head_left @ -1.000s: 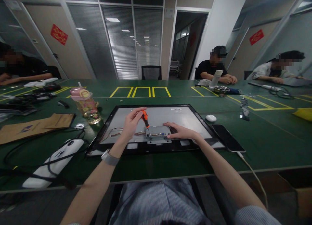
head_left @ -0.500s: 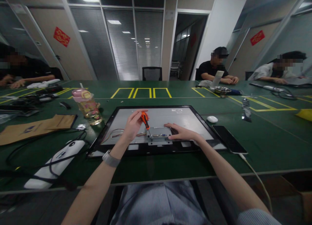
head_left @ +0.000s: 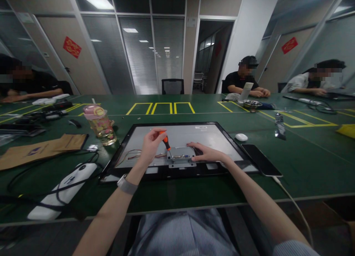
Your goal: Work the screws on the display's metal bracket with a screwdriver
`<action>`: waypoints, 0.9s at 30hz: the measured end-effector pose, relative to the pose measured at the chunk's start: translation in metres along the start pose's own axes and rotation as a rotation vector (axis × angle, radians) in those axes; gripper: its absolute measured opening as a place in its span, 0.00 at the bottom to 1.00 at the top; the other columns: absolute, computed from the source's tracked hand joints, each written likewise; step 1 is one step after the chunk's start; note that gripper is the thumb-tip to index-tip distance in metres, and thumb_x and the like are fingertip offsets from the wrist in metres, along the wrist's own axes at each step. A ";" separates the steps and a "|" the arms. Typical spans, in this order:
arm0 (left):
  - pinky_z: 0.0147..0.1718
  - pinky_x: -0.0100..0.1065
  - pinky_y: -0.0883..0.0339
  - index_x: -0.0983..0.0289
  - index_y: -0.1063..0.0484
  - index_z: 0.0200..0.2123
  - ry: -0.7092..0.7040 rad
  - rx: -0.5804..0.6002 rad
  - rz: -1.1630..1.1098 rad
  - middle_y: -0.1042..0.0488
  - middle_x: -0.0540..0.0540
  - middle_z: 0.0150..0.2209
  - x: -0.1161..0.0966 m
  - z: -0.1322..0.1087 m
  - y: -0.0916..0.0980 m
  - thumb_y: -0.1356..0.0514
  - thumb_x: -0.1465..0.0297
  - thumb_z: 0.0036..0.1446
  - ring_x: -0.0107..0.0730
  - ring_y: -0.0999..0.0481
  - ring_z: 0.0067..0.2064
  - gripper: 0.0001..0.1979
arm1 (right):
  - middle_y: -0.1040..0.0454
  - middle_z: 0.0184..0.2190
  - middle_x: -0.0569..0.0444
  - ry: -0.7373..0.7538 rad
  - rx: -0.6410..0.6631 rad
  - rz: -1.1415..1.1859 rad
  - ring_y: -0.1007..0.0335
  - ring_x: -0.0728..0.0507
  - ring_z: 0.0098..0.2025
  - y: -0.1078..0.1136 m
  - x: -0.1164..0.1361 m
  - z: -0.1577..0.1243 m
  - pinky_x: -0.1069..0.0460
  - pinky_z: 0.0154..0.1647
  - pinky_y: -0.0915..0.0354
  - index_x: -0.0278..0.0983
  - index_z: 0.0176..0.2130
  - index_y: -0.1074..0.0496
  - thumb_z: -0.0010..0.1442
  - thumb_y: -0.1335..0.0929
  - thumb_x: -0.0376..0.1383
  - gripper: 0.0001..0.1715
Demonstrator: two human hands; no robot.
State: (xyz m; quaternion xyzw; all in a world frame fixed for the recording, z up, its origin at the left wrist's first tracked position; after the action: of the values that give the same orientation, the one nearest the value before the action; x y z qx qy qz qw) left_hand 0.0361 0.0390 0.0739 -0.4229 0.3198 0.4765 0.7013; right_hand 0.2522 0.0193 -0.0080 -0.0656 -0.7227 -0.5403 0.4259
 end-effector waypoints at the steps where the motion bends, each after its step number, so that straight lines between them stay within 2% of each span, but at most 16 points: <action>1: 0.34 0.26 0.36 0.64 0.24 0.32 -0.027 -0.014 0.025 0.28 0.49 0.28 -0.001 0.000 0.002 0.32 0.69 0.45 0.23 0.29 0.30 0.09 | 0.46 0.65 0.50 0.004 -0.001 -0.001 0.56 0.35 0.67 0.000 0.000 0.000 0.39 0.67 0.58 0.44 0.63 0.45 0.53 0.32 0.57 0.46; 4: 0.35 0.27 0.35 0.64 0.23 0.33 -0.071 -0.022 0.070 0.28 0.50 0.30 -0.005 0.000 0.003 0.34 0.69 0.48 0.24 0.29 0.32 0.08 | 0.46 0.65 0.49 0.023 -0.003 -0.009 0.55 0.36 0.67 0.000 0.001 0.001 0.40 0.67 0.56 0.42 0.63 0.45 0.53 0.32 0.57 0.46; 10: 0.39 0.35 0.32 0.65 0.23 0.36 0.047 0.111 -0.115 0.24 0.56 0.34 -0.003 -0.002 -0.013 0.39 0.66 0.52 0.33 0.25 0.36 0.11 | 0.45 0.65 0.48 0.024 -0.014 -0.027 0.55 0.36 0.67 0.000 -0.001 0.002 0.40 0.67 0.56 0.41 0.63 0.45 0.53 0.33 0.57 0.46; 17: 0.33 0.28 0.36 0.63 0.23 0.32 -0.037 0.028 0.054 0.29 0.51 0.30 -0.004 0.000 -0.002 0.35 0.67 0.49 0.25 0.30 0.31 0.07 | 0.45 0.65 0.52 0.036 -0.010 -0.031 0.54 0.37 0.67 -0.001 -0.004 0.002 0.41 0.67 0.54 0.45 0.64 0.46 0.53 0.32 0.57 0.46; 23: 0.38 0.33 0.33 0.65 0.23 0.36 0.052 0.091 -0.111 0.25 0.55 0.31 -0.001 -0.001 -0.010 0.39 0.65 0.52 0.32 0.26 0.35 0.11 | 0.45 0.64 0.50 0.038 -0.014 -0.031 0.53 0.37 0.66 0.000 0.002 0.001 0.41 0.67 0.55 0.42 0.64 0.46 0.53 0.32 0.56 0.46; 27: 0.35 0.30 0.34 0.65 0.23 0.34 0.047 0.079 -0.072 0.25 0.54 0.32 0.002 -0.002 -0.008 0.38 0.62 0.53 0.29 0.28 0.33 0.12 | 0.45 0.65 0.51 0.031 -0.014 -0.032 0.54 0.37 0.67 0.000 0.003 0.000 0.41 0.67 0.54 0.43 0.64 0.45 0.53 0.32 0.58 0.46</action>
State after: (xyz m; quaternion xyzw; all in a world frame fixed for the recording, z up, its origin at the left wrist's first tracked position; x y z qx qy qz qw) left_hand 0.0442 0.0363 0.0741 -0.4172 0.3391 0.4278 0.7266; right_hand 0.2503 0.0184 -0.0055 -0.0485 -0.7132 -0.5529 0.4281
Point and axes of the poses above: each hand's wrist, its own z-axis towards the middle knuckle, its own y-axis out of the back of the hand, x = y × z, the point moved 9 cm from there along z, towards the middle knuckle
